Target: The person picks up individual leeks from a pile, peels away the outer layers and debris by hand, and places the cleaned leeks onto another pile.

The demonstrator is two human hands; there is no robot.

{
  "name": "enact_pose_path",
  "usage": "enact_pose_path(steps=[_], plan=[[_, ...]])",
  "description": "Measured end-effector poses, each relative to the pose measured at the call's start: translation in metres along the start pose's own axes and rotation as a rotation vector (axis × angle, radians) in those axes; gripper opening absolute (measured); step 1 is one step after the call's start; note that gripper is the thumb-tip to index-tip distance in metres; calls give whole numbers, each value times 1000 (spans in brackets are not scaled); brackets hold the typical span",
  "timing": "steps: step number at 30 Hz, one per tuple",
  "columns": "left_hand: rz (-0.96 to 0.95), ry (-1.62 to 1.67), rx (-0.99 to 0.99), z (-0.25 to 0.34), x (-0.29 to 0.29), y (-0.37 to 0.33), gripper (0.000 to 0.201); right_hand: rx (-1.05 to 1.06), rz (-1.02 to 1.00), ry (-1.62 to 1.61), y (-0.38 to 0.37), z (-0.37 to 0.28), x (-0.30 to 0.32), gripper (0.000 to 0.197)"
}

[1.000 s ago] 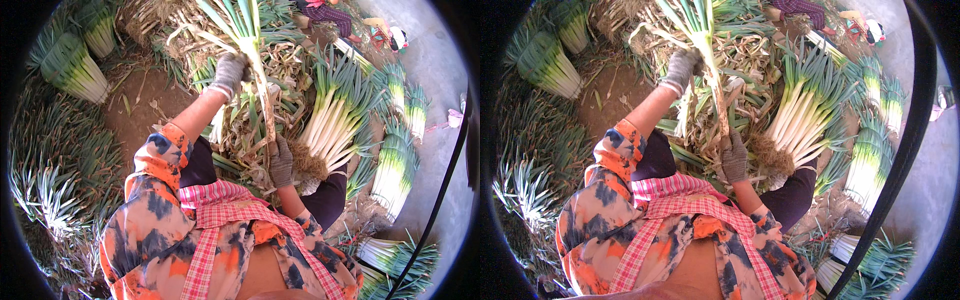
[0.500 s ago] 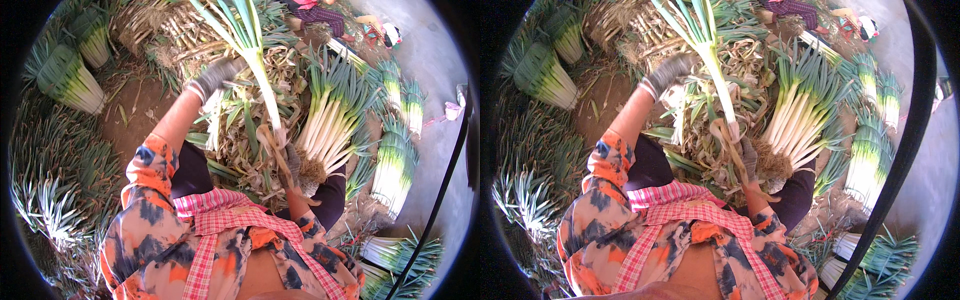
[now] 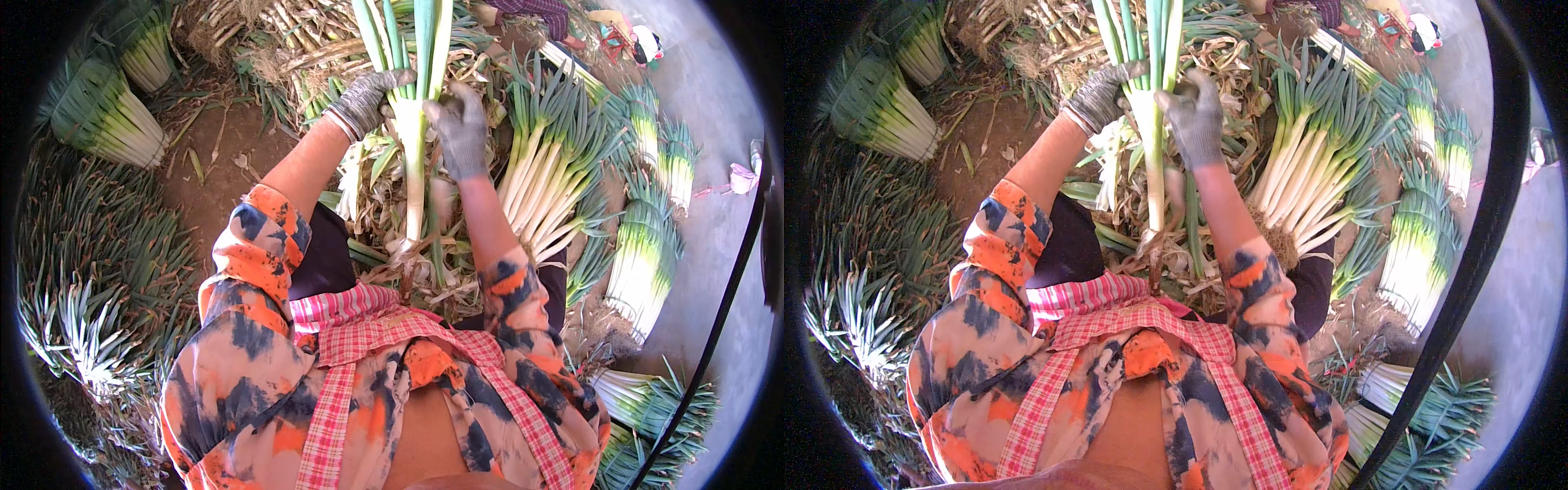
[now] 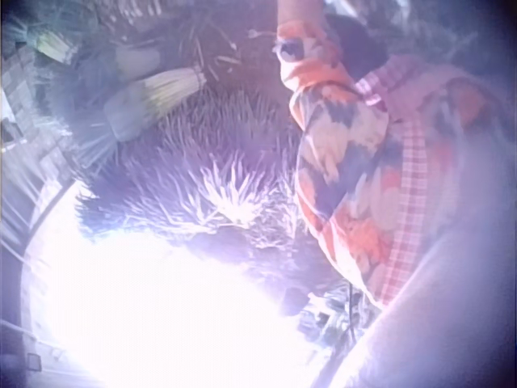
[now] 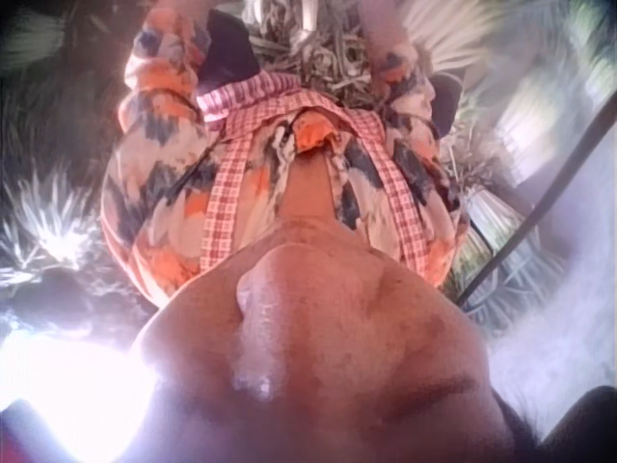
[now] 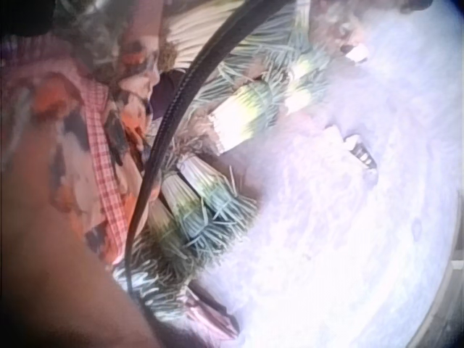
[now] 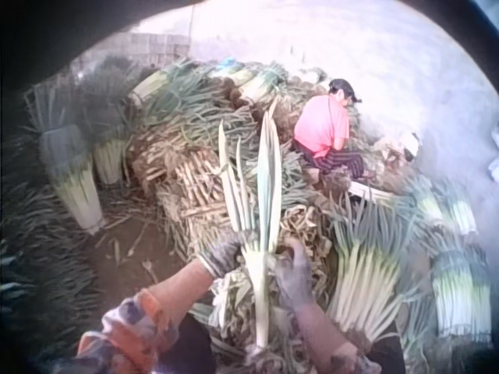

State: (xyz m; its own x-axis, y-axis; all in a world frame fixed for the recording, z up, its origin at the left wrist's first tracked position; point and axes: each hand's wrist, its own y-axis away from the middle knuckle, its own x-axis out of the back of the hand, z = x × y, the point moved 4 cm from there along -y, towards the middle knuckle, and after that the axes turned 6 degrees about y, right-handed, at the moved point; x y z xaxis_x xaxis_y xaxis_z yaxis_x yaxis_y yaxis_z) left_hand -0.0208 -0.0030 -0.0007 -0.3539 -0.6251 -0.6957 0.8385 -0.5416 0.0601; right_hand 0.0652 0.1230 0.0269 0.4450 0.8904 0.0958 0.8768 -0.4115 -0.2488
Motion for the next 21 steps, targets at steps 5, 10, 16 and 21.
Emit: enact_pose_path(steps=[5, 10, 16, 21], plan=[[216, -27, -107, 15, 39, -6, 24, -79, -169, -513, 5, -8, -1, 17], [390, 56, -256, 46, 93, -22, 18, 68, -700, 567, 92, 70, 51, 29], [365, 72, -309, 57, 117, -29, 15, -4, -1347, 1274, 225, 138, 126, 33], [379, -10, -191, 63, 110, -22, 16, 107, -370, 587, 133, 49, 93, 41]])
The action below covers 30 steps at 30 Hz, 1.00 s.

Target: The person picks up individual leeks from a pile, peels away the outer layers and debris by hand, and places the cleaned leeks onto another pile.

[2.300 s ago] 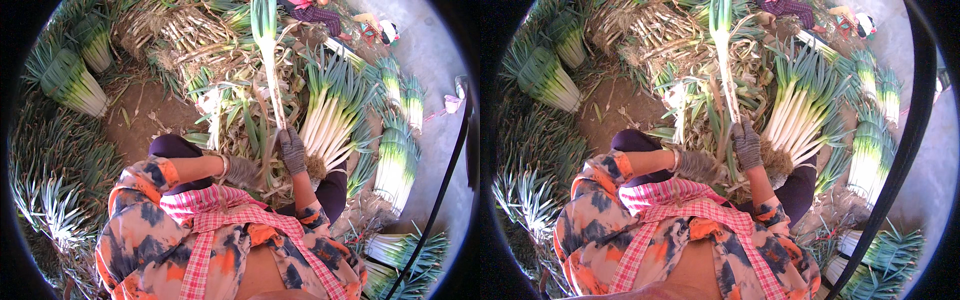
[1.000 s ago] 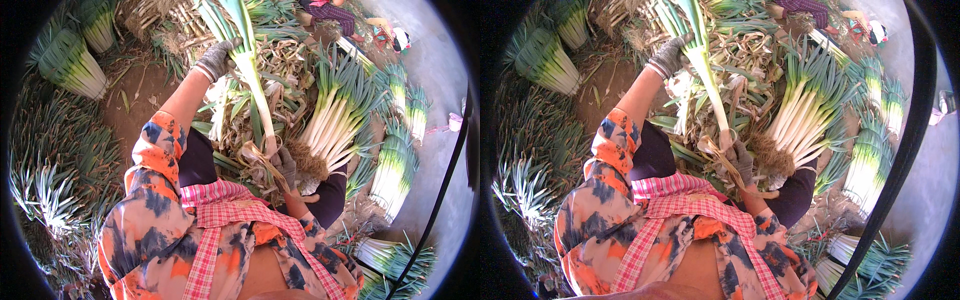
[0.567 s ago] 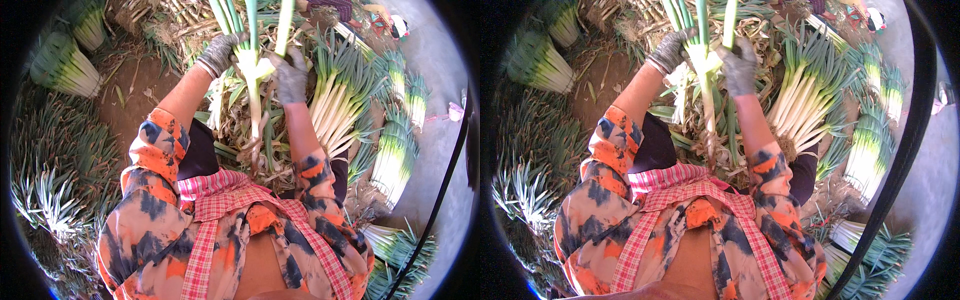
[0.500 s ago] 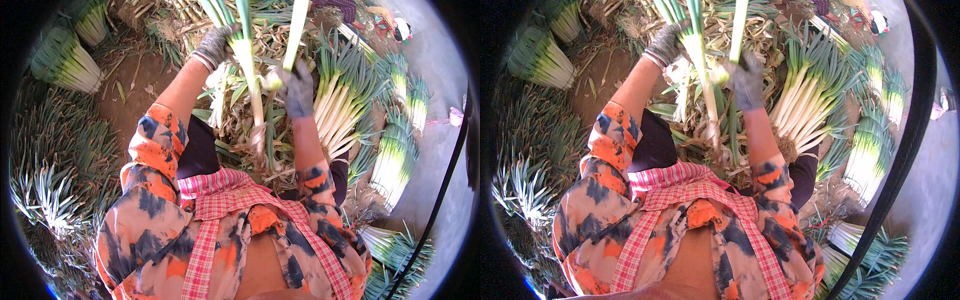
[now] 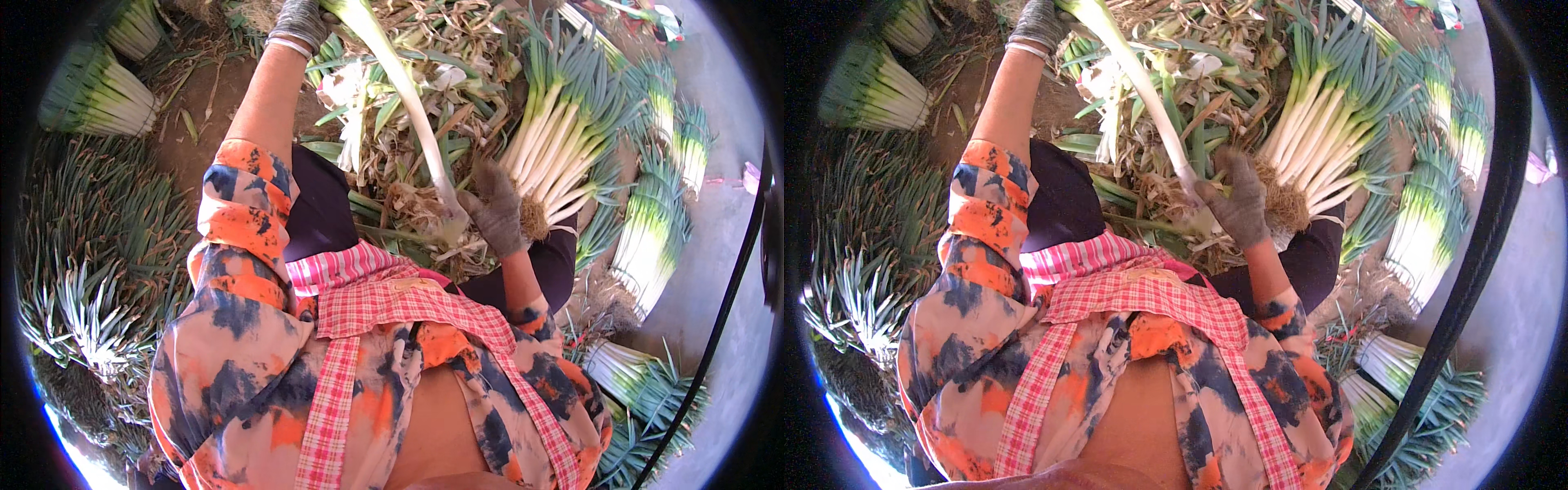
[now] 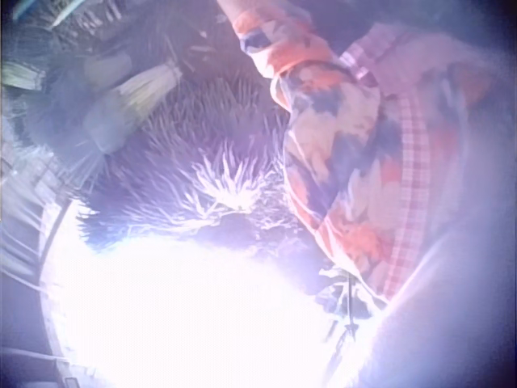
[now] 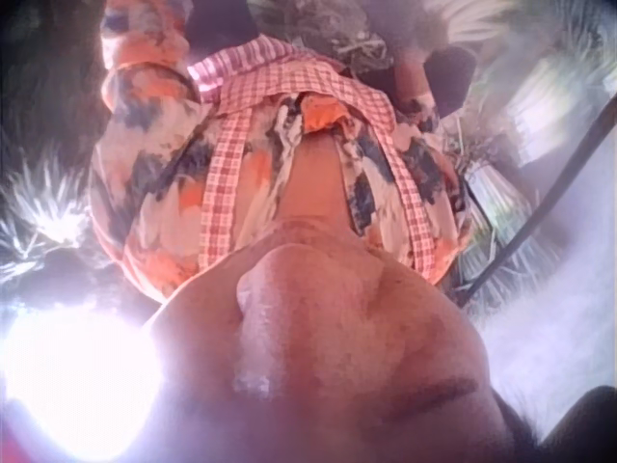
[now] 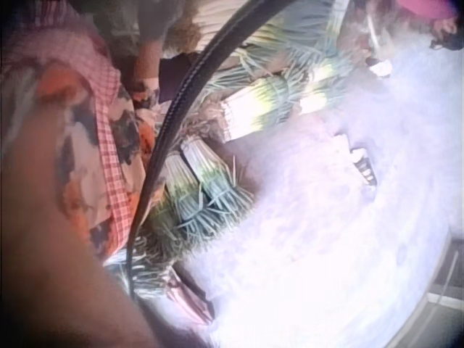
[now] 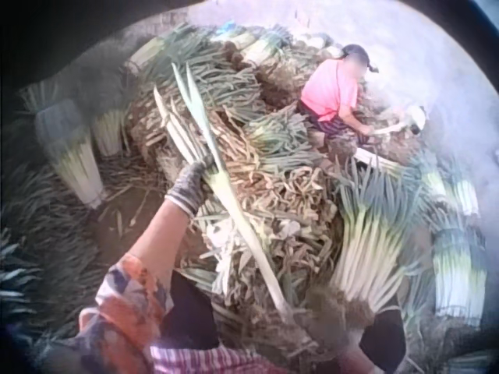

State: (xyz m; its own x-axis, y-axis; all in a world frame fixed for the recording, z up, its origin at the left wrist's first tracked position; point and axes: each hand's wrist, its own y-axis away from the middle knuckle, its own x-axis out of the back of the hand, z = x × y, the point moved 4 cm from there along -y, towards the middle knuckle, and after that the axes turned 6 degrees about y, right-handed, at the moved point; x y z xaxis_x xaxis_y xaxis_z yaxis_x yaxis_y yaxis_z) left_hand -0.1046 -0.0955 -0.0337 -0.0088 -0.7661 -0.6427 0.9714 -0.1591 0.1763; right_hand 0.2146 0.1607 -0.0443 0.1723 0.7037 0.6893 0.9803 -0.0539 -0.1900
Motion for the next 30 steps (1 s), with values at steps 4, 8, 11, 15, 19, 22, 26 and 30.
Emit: enact_pose_path(steps=[4, 8, 11, 15, 19, 22, 26, 30], plan=[[66, 186, 5, -6, -1, -10, 17, -70, -98, -55, -3, -6, -26, 42], [-321, 90, -146, -7, -54, 28, 26, -258, -187, -447, -1, 18, -35, 39], [-669, -323, 303, -47, -68, 66, 19, -373, -267, -1008, -25, -14, -15, 44], [-985, -1776, -8, -69, -61, 74, 42, -243, -347, -1105, -49, -23, -6, 53], [-310, -964, -134, -16, -65, 55, 56, -312, -363, -1135, -27, -9, -9, 57], [-646, 154, 281, -24, -77, 57, 50, -347, -542, -1331, -7, -2, -23, 60], [-559, 60, 181, -34, -77, 61, 32, -455, -563, -1500, 5, -2, -30, 61], [-618, 463, 200, -43, -101, 61, 24, -400, -505, -1183, -13, 1, -26, 55]])
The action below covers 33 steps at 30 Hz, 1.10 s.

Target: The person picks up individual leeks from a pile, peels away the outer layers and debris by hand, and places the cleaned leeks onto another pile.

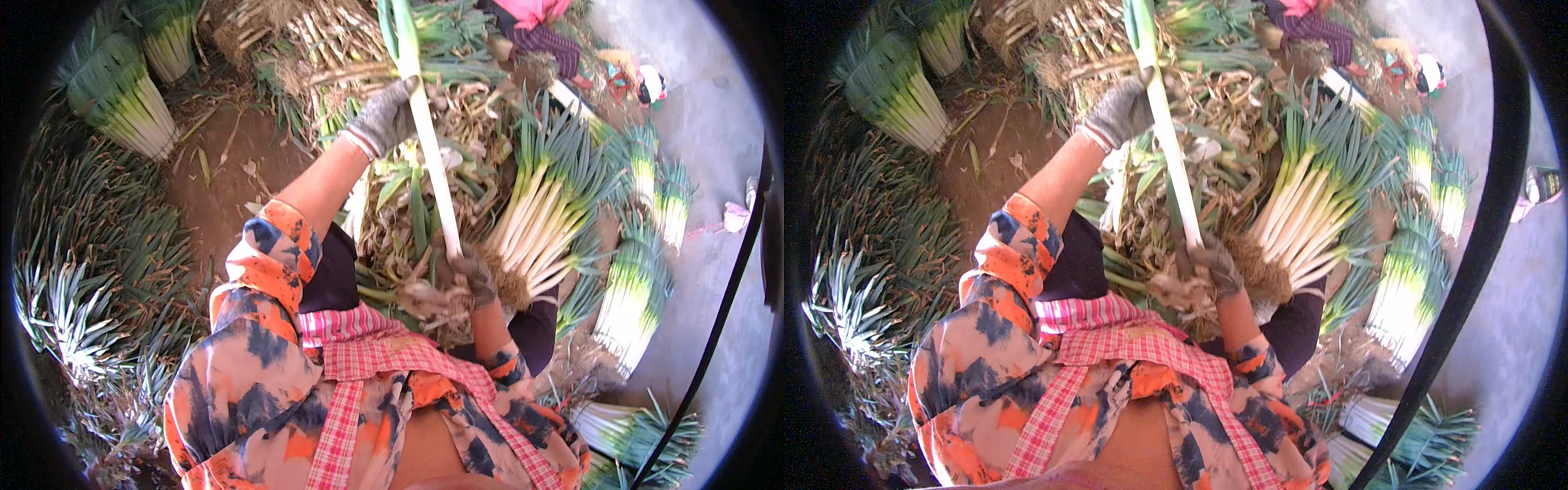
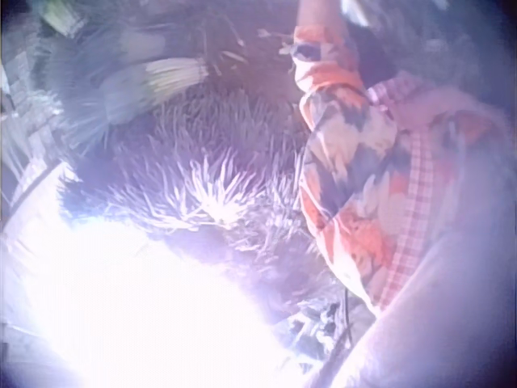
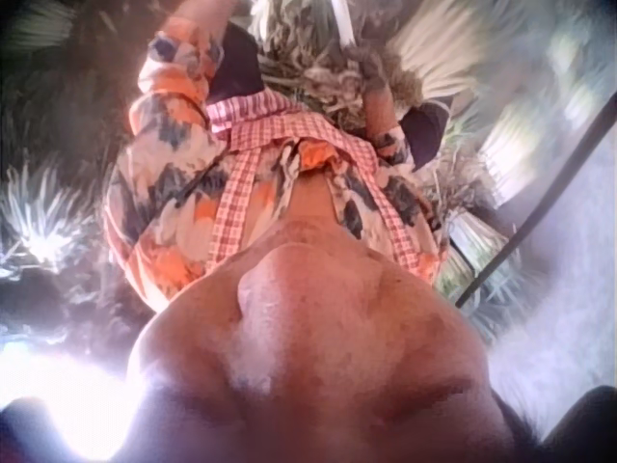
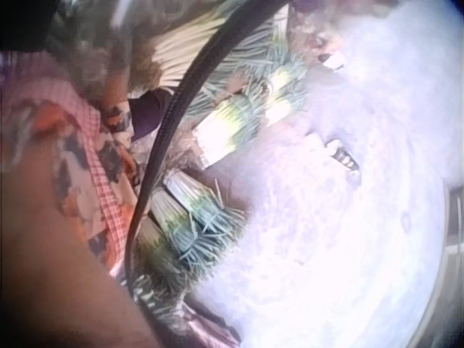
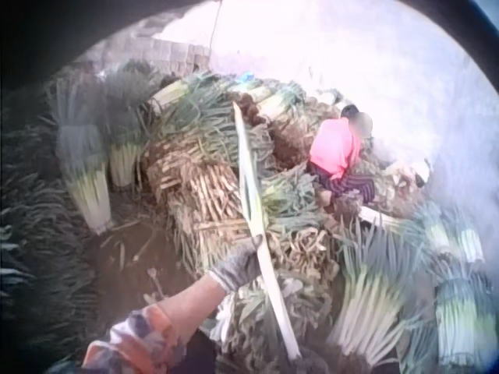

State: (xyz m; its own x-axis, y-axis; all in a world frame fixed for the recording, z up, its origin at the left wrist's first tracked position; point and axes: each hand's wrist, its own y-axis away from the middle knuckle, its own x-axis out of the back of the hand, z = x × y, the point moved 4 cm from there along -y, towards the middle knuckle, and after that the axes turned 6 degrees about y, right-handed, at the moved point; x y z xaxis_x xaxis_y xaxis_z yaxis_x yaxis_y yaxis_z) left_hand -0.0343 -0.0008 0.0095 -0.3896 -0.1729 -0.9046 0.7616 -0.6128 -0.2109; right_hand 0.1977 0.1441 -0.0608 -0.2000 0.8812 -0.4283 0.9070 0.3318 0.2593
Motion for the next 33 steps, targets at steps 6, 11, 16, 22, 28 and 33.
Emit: enact_pose_path(steps=[6, 11, 16, 22, 28, 33], plan=[[271, 43, -173, 31, 39, -5, 32, 91, 116, -164, -10, 8, -33, 69], [358, -8, -266, 100, 109, 2, 36, -119, 219, 65, 37, 37, -36, 63], [385, 71, -257, 112, 141, 12, 29, -236, 379, 439, 97, 22, -33, 41], [978, 9, -556, 99, 120, 13, 26, -191, 355, 836, 167, 52, 12, 32], [791, -198, -440, 89, 125, 3, 28, 600, 626, 1451, 52, -57, -52, 32], [560, 28, -336, 49, 76, -2, 30, 336, 546, 1267, -23, -47, -25, 45]])
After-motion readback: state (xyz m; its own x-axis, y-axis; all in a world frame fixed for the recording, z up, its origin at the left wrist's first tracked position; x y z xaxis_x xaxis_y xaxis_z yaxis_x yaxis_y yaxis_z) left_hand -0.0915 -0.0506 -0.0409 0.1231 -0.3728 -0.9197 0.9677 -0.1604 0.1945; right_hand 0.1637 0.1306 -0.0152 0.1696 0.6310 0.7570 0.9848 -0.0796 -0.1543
